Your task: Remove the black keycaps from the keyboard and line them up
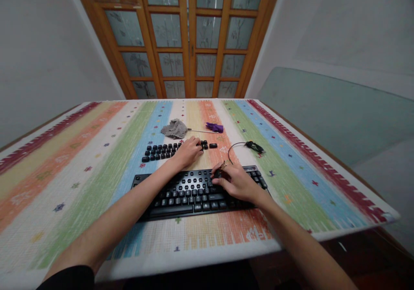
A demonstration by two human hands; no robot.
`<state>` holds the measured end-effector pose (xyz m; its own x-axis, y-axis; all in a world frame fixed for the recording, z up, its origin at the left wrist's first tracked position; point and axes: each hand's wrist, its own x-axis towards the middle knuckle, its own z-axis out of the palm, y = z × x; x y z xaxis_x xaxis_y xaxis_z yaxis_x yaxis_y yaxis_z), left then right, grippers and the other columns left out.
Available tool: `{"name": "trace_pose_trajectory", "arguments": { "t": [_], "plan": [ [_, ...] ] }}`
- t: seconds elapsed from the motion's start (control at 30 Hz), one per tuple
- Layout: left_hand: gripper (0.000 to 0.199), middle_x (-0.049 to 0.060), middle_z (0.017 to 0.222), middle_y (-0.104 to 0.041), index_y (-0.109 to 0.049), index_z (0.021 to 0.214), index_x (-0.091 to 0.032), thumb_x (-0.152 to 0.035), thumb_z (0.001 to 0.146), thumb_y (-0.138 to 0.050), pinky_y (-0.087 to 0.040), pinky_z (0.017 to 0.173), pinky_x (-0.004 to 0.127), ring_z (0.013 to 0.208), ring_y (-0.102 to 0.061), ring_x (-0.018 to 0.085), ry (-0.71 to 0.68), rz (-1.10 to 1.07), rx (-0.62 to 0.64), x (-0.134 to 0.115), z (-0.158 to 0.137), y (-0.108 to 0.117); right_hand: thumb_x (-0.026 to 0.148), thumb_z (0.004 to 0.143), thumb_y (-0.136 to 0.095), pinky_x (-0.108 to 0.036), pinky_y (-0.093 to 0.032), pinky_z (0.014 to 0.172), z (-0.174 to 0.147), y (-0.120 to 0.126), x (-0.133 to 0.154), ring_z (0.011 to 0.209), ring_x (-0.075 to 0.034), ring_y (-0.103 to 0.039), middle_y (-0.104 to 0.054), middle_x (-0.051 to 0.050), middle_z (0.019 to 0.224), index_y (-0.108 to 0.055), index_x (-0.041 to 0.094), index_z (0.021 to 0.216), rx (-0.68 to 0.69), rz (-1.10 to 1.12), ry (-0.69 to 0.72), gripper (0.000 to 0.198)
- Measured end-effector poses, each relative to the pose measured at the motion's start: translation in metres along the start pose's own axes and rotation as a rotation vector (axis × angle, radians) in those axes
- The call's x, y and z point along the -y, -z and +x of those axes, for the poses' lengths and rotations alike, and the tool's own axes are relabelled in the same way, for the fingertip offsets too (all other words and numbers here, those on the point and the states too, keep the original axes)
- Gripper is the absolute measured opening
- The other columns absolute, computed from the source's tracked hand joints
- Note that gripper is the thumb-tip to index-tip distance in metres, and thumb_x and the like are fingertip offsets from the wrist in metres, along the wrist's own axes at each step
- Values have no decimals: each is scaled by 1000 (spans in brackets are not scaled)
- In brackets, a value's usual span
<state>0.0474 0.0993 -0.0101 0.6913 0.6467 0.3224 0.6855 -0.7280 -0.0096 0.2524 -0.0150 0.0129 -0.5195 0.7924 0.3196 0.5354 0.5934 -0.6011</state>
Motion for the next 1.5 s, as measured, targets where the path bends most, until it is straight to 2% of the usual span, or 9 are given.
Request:
{"name": "trace_pose_trajectory", "arguments": {
  "t": [0.3,0.5,0.63,0.83,1.03,1.2,1.5],
  "plan": [
    [15,11,103,-61,-68,92,-12,-23,90,-59,-47,88,40,97,-52,25,-3,-7,-28,1,-3,3,13,86,-64,-31,-48,74,0,-1,-3,79,-21,-66,-72,-7,88,-61,16,96,-12,13,60,11],
    [17,11,104,-61,-67,97,-13,-21,93,-53,-47,89,39,97,-53,24,-46,-115,-79,-6,-23,20,13,87,-62,-33,-50,77,-2,-11,-6,84,-23,-68,-72,-9,91,-60,16,95,5,-54,112,9],
    [18,10,104,-62,-68,93,-14,-22,94,-51,-47,87,36,96,-55,22,-69,-225,35,-16,-45,38,16,90,-58,-35,-51,78,-3,-15,-4,86,-25,-69,-72,-12,96,-59,16,99,61,-116,90,10],
    [18,9,108,-63,-67,101,-16,-27,95,-53,-46,90,35,100,-56,21,-38,-304,141,-27,-73,58,21,91,-56,-34,-48,77,0,1,2,81,-21,-65,-71,-9,94,-62,17,96,80,-102,0,9],
    [19,9,108,-64,-64,107,-16,-26,95,-54,-46,93,35,101,-58,22,-22,-338,200,-32,-87,55,24,92,-53,-32,-46,74,5,5,2,77,-20,-62,-70,-8,91,-62,16,96,81,-7,-60,13],
    [18,9,107,-63,-63,108,-16,-23,93,-55,-47,92,34,100,-58,22,-12,-345,205,-33,-87,54,27,93,-53,-29,-43,67,12,-4,0,69,-17,-58,-66,-4,82,-60,16,96,64,40,-98,13],
    [16,9,105,-64,-63,106,-16,-22,92,-56,-47,89,34,99,-59,22,-24,-334,190,-34,-86,54,28,91,-54,-28,-43,65,15,-11,-3,68,-16,-57,-63,-2,75,-59,17,93,38,105,-136,12]
  ]
}}
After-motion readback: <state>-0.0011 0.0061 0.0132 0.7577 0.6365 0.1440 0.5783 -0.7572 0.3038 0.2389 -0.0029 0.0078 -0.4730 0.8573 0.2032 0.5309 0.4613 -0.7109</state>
